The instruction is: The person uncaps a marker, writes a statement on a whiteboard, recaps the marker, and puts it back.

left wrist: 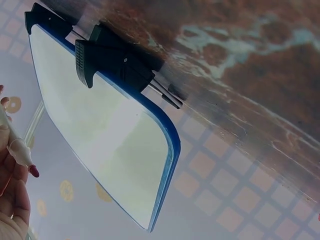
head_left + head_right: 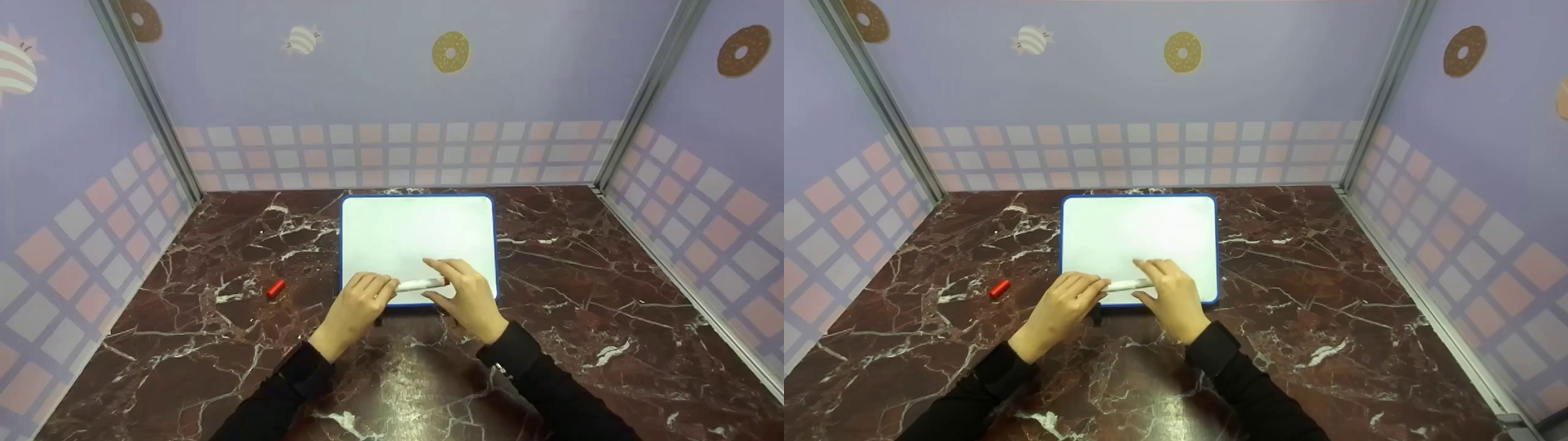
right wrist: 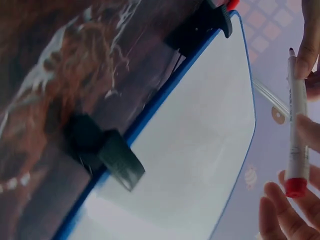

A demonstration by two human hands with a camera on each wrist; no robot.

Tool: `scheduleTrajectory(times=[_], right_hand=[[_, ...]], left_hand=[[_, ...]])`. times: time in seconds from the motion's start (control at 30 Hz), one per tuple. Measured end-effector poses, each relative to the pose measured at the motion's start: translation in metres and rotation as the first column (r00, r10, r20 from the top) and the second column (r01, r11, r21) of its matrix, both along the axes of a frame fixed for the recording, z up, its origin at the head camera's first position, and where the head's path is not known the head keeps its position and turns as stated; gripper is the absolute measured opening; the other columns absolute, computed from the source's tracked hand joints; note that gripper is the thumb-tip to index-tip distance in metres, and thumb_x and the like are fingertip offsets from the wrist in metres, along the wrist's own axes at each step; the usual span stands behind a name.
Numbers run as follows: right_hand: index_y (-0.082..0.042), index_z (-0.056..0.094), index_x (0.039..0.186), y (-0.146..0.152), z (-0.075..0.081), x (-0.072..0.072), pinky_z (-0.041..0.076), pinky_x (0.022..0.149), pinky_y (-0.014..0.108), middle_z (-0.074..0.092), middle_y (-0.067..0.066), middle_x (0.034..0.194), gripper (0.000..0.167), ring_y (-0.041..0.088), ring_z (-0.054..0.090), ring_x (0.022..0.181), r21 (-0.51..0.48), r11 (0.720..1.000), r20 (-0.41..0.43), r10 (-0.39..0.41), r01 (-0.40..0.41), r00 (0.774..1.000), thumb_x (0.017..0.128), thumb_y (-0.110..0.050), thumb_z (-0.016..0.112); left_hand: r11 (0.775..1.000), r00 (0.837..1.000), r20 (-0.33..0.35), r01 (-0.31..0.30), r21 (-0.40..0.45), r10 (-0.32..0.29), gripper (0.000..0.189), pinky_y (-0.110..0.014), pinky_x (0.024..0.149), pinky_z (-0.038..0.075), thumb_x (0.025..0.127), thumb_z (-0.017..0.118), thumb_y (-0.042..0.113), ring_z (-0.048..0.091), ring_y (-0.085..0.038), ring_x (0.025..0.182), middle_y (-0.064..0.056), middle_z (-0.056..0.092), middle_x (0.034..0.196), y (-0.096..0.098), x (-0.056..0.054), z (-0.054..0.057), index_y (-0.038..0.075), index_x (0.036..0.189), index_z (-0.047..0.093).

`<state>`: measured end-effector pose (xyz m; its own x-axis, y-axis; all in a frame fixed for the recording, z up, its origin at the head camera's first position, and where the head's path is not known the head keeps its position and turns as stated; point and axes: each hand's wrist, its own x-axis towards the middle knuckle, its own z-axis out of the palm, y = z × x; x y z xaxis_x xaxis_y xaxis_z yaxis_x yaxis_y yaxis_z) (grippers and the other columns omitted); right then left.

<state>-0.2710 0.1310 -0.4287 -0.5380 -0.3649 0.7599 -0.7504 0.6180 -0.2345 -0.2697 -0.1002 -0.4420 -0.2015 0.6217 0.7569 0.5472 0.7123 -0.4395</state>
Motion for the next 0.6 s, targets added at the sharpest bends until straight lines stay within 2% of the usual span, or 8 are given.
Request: scheduleTrajectory(times=[0.07, 0.17, 0.3, 0.4, 0.5, 0.6], right_hand=[[-0.005, 0.063, 0.130, 0.001, -0.002, -0.003, 0.059, 0.064, 0.030, 0.070, 0.016, 0.106, 0.064, 0.019, 0.064, 0.079, -0.092, 0.995, 0.072, 0.053, -0.046, 0.996, 0.071, -0.010, 0.089], [-0.004, 0.058, 0.136, 0.003, -0.005, -0.008, 0.061, 0.061, 0.031, 0.070, 0.020, 0.110, 0.069, 0.023, 0.067, 0.079, -0.217, 0.972, 0.163, 0.125, -0.088, 0.979, 0.073, -0.010, 0.087], [-0.002, 0.056, 0.137, 0.003, -0.009, -0.011, 0.063, 0.061, 0.033, 0.070, 0.020, 0.114, 0.070, 0.026, 0.070, 0.079, -0.348, 0.934, 0.288, 0.194, -0.086, 0.938, 0.074, -0.010, 0.087], [0.002, 0.056, 0.136, 0.001, -0.014, -0.012, 0.062, 0.062, 0.029, 0.070, 0.021, 0.114, 0.066, 0.019, 0.069, 0.077, -0.445, 0.891, 0.380, 0.283, -0.094, 0.881, 0.076, -0.007, 0.084], [0.005, 0.056, 0.135, -0.004, -0.019, -0.011, 0.062, 0.064, 0.024, 0.067, 0.027, 0.115, 0.060, 0.011, 0.068, 0.076, -0.549, 0.829, 0.443, 0.401, -0.111, 0.802, 0.079, 0.000, 0.080], [0.008, 0.056, 0.133, -0.009, -0.023, -0.009, 0.060, 0.063, 0.021, 0.067, 0.029, 0.114, 0.055, 0.006, 0.067, 0.076, -0.636, 0.763, 0.472, 0.503, -0.115, 0.724, 0.081, 0.003, 0.077]], left_hand=[[1.000, 1.000, 0.000, 0.011, 0.012, -0.011, 0.021, -0.026, 0.075, 0.057, 0.086, 0.071, 0.023, 0.066, -0.017, 0.081, -0.003, 0.072, 0.092, 0.000, 0.000, 0.001, 0.007, 0.099, 0.074], [0.999, 1.000, 0.012, 0.020, 0.030, -0.020, 0.021, -0.027, 0.075, 0.057, 0.086, 0.072, 0.022, 0.066, -0.018, 0.082, -0.004, 0.072, 0.093, -0.001, 0.000, 0.002, 0.007, 0.101, 0.073], [0.998, 0.999, 0.043, 0.028, 0.057, -0.030, 0.023, -0.029, 0.077, 0.058, 0.087, 0.072, 0.021, 0.066, -0.019, 0.084, -0.005, 0.072, 0.095, -0.002, 0.002, 0.005, 0.005, 0.103, 0.072], [0.997, 0.998, 0.053, 0.033, 0.068, -0.037, 0.024, -0.029, 0.078, 0.058, 0.087, 0.072, 0.021, 0.066, -0.020, 0.085, -0.006, 0.072, 0.095, -0.002, 0.004, 0.007, 0.004, 0.104, 0.072], [0.997, 0.998, 0.054, 0.037, 0.068, -0.041, 0.024, -0.029, 0.079, 0.058, 0.087, 0.072, 0.021, 0.066, -0.019, 0.085, -0.005, 0.072, 0.096, -0.001, 0.005, 0.007, 0.004, 0.104, 0.072], [0.997, 0.997, 0.062, 0.047, 0.068, -0.051, 0.023, -0.029, 0.080, 0.058, 0.088, 0.070, 0.021, 0.066, -0.019, 0.086, -0.005, 0.071, 0.096, 0.001, 0.006, 0.007, 0.004, 0.104, 0.071]])
